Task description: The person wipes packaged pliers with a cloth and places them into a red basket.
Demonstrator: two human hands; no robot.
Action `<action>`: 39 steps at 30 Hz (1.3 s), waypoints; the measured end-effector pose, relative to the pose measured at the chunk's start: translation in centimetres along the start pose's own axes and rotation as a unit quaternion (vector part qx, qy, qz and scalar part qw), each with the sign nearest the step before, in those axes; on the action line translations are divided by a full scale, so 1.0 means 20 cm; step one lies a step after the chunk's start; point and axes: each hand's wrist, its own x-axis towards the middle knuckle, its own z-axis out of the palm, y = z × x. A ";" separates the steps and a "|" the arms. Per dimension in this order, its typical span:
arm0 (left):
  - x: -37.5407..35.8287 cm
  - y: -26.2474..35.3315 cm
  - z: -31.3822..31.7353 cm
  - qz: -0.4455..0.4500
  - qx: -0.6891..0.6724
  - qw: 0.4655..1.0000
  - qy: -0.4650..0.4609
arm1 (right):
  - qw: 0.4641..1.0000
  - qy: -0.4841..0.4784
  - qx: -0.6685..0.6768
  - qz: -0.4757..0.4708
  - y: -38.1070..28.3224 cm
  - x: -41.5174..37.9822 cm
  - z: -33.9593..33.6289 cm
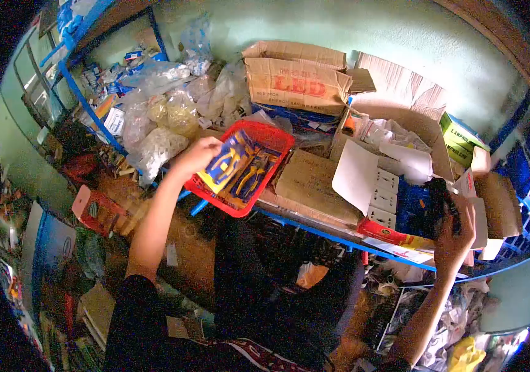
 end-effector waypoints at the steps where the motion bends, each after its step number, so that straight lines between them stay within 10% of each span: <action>1: -0.04 0.01 0.05 0.018 0.073 0.997 0.036 | 1.000 0.004 -0.004 0.002 0.00 0.00 0.01; 10: -0.19 0.12 0.26 0.196 0.345 0.910 0.117 | 0.999 0.034 0.013 0.013 0.03 -0.01 0.03; 18: -0.19 0.38 0.17 0.105 0.355 0.927 0.061 | 0.975 0.200 0.025 0.089 0.07 -0.29 -0.17; 21: -0.20 0.72 0.22 0.252 0.276 0.921 0.113 | 0.923 0.323 0.094 0.187 0.12 -0.39 -0.24; 28: -0.30 1.57 0.77 0.599 0.082 0.784 -0.140 | 0.876 0.393 0.159 0.230 0.09 -0.42 -0.31; 32: -0.18 1.78 1.25 0.537 0.196 0.784 -0.243 | 0.855 0.456 0.119 0.218 0.17 -0.54 -0.47; 33: -0.18 1.83 1.31 0.508 0.242 0.787 -0.253 | 0.886 0.383 -0.216 0.149 0.19 -0.61 -0.55; 34: -0.18 1.88 1.36 0.490 0.285 0.778 -0.271 | 0.809 0.264 -0.521 0.059 0.18 -0.62 -0.60; 39: -0.13 1.85 1.61 0.469 0.338 0.767 -0.277 | 0.823 0.298 -0.460 0.151 0.15 -0.71 -0.66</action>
